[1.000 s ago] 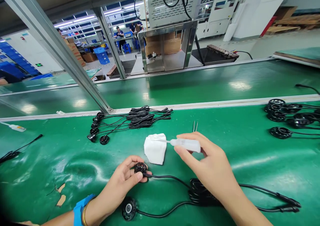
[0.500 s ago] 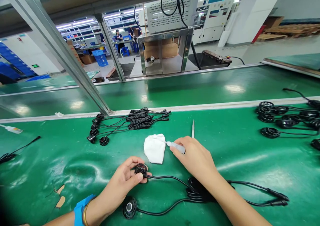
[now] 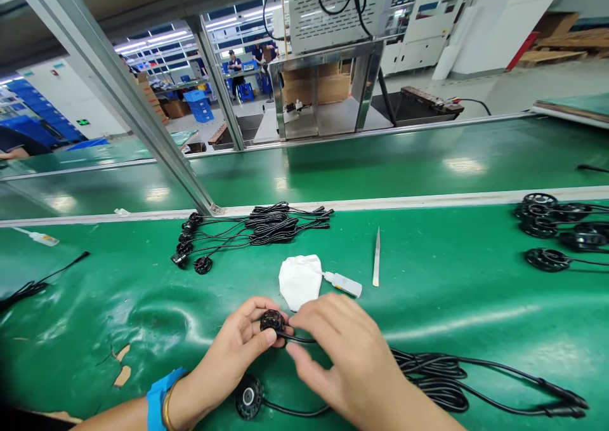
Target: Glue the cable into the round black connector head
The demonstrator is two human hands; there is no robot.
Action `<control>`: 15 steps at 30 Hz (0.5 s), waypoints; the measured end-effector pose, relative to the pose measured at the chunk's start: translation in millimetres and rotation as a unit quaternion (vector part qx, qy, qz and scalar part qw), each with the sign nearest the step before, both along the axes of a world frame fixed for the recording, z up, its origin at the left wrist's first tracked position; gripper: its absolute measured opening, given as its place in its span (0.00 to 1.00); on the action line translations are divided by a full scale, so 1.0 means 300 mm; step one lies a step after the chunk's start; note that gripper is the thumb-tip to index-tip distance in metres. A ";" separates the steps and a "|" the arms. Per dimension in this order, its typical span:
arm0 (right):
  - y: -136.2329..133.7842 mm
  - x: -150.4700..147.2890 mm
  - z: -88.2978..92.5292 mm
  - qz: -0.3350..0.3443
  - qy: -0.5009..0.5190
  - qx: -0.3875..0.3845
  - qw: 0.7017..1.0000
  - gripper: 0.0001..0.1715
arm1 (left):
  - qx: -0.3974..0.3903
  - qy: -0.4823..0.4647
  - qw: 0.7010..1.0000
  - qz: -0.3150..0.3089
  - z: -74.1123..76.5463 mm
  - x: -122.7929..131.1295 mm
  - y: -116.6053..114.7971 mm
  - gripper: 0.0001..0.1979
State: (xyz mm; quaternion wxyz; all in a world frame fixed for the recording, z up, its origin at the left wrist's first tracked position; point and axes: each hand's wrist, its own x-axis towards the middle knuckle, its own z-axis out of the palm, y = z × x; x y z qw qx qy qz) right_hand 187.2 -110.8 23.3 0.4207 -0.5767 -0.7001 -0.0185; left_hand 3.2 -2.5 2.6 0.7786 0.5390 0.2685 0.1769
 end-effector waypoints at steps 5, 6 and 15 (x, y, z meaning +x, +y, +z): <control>-0.004 -0.054 -0.045 0.012 -0.011 -0.018 1.000 0.08 | 0.009 0.020 1.000 0.003 0.005 0.000 0.001 0.11; -0.002 -0.055 -0.054 0.006 -0.018 -0.017 1.000 0.08 | 0.009 0.023 1.000 0.002 0.006 -0.001 0.001 0.12; 0.014 -0.069 -0.082 -0.035 -0.027 -0.013 0.999 0.07 | 0.001 0.011 1.000 0.006 -0.015 -0.005 0.003 0.14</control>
